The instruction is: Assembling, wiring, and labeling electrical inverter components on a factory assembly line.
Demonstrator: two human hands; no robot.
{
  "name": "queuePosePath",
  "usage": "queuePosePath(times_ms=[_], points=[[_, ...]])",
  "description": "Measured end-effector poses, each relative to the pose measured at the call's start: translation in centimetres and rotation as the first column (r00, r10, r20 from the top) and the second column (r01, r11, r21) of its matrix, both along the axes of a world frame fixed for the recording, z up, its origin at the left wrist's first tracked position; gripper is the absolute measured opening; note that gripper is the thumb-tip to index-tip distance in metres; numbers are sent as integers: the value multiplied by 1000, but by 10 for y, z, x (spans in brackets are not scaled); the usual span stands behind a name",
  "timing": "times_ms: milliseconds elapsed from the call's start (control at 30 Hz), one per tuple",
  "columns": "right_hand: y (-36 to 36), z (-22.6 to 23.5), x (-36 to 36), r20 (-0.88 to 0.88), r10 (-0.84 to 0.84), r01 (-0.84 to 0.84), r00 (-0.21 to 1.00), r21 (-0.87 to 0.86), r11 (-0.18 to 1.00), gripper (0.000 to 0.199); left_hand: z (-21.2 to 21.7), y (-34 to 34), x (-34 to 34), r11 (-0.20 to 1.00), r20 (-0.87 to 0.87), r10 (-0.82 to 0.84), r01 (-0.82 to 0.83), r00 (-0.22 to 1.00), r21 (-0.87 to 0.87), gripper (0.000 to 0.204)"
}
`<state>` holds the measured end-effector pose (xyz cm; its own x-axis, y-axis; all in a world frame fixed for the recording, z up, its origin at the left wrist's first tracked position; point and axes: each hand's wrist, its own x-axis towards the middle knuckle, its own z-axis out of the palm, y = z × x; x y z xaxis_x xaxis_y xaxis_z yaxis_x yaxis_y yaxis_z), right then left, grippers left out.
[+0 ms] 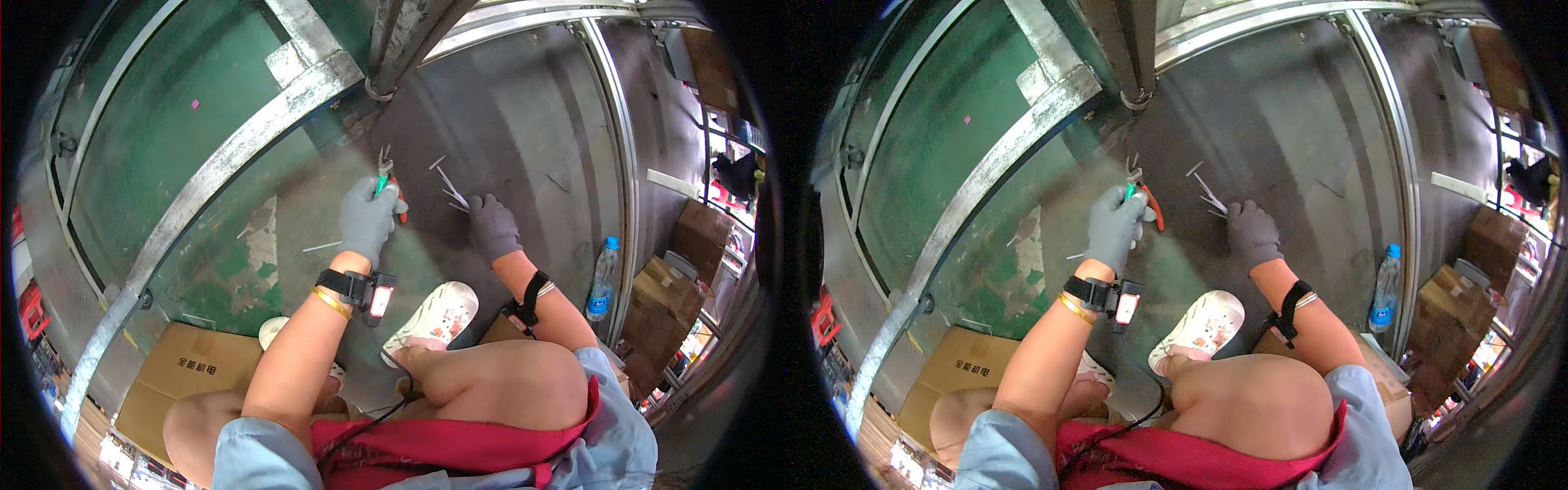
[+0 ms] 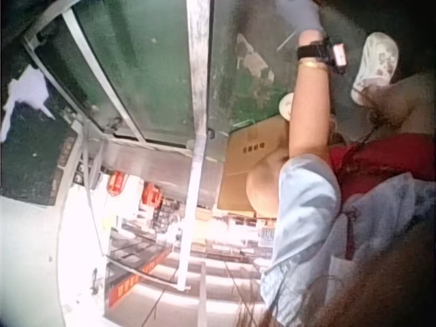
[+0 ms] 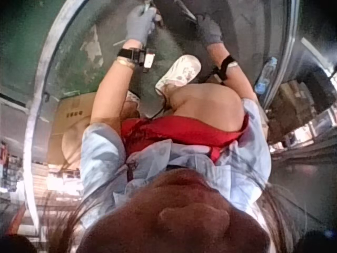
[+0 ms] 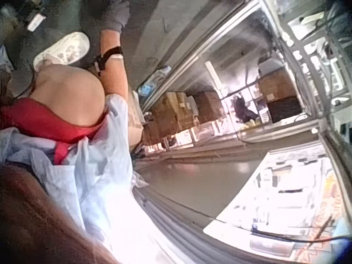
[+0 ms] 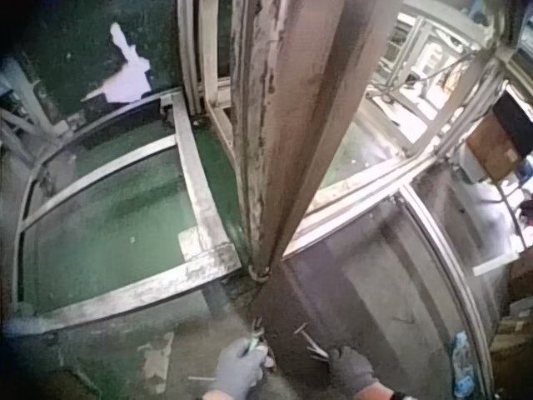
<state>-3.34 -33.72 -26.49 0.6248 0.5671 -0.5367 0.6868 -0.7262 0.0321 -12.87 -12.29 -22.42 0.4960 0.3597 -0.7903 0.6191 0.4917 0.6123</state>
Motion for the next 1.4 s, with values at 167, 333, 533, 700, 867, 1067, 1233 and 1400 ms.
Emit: queuePosePath(times_ms=[167,333,533,700,867,1067,1233,1400], points=[[13,6,-1,15,30,-28,999,-118,993,15,0,0,6,998,-5,-53,53,999,46,15],[-2,-2,10,-74,10,-8,997,29,1000,17,-1,-2,13,975,-1,-165,163,986,154,14],[-28,11,29,-553,-412,619,725,259,742,32,-12,6,8,998,44,-52,50,998,47,15],[-18,24,28,-712,-431,795,555,301,527,36,-19,10,10,999,31,-26,27,999,-21,15],[-14,40,41,-536,-453,684,713,386,619,36,-22,1,18,997,61,-82,82,995,0,17],[4,87,41,-583,-434,709,687,406,577,37,5,-12,42,980,145,-90,113,985,-162,24],[70,166,10,-512,-289,452,809,227,863,38,35,-21,46,946,229,-150,206,962,-250,32],[77,219,-23,-470,-49,273,881,421,865,30,99,-27,16,983,288,65,-11,956,-184,24]])
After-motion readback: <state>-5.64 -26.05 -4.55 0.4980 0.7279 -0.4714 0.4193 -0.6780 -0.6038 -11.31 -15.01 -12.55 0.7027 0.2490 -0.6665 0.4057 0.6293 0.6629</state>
